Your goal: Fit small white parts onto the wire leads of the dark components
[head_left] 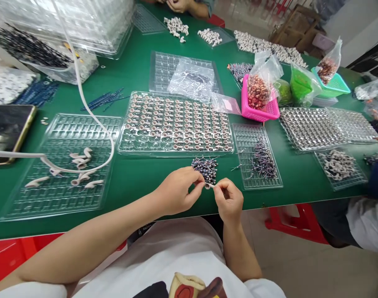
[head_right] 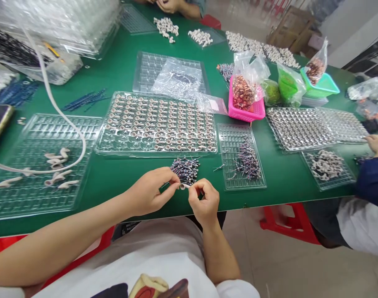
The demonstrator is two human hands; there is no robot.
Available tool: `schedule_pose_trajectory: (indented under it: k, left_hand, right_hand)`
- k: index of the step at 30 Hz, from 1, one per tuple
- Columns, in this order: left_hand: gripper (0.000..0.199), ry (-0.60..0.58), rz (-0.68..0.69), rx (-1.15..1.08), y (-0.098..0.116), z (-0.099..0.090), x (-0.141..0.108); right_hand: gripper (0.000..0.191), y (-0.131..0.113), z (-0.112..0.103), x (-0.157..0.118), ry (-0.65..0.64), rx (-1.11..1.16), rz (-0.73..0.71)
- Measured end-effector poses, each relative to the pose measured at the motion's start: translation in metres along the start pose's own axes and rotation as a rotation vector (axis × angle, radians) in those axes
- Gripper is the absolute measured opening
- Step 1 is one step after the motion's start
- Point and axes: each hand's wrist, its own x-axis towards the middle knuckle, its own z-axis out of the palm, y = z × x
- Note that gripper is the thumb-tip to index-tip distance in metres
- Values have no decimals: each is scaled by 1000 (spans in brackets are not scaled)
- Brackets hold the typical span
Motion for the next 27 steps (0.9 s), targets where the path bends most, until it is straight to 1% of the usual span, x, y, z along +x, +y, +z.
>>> schedule_pose_trajectory:
  k: [2, 4, 7, 10, 13, 15, 16, 18, 20, 22, 25, 27]
  left_hand:
    - [16, 13, -7, 38, 6, -3, -2]
    - [15, 41, -17, 89, 11, -11, -7]
    - [16, 116, -93, 162, 8, -33, -21]
    - [20, 255, -275, 239, -9, -67, -49]
    - [22, 410, -550, 378, -33, -104, -87]
    - [23, 508, -748, 512, -49, -125, -112]
    - [23, 515, -803, 581, -55, -133, -121]
    - [24, 476, -814, 700, -63, -142, -132]
    - [28, 427, -743, 752, -66, -142, -129]
    - [34, 392, -646, 737, -65, -136, -113]
    - [40, 297, -541, 668, -68, -124, -74]
    - [40, 255, -542, 660, -77, -121, -44]
  right_hand:
    - [19, 0, -1, 0, -37, 6, -17]
    - [21, 1, -3, -1, -93, 17, -47]
    - [22, 4, -6, -1, -137, 43, -93]
    - [18, 9, -8, -1, -168, 43, -122]
    - [18, 11, -9, -2, -176, 31, -138]
    - [17, 12, -9, -3, -175, 28, -142]
    - [17, 13, -9, -3, -173, 26, -144]
    - [17, 13, -8, -3, -169, 22, -154]
    - [17, 14, -7, -3, -163, 17, -161]
    - [17, 14, -7, -3, -156, 11, -161]
    - [17, 14, -6, -2, -156, 12, -158]
    - [17, 14, -6, -2, -155, 19, -161]
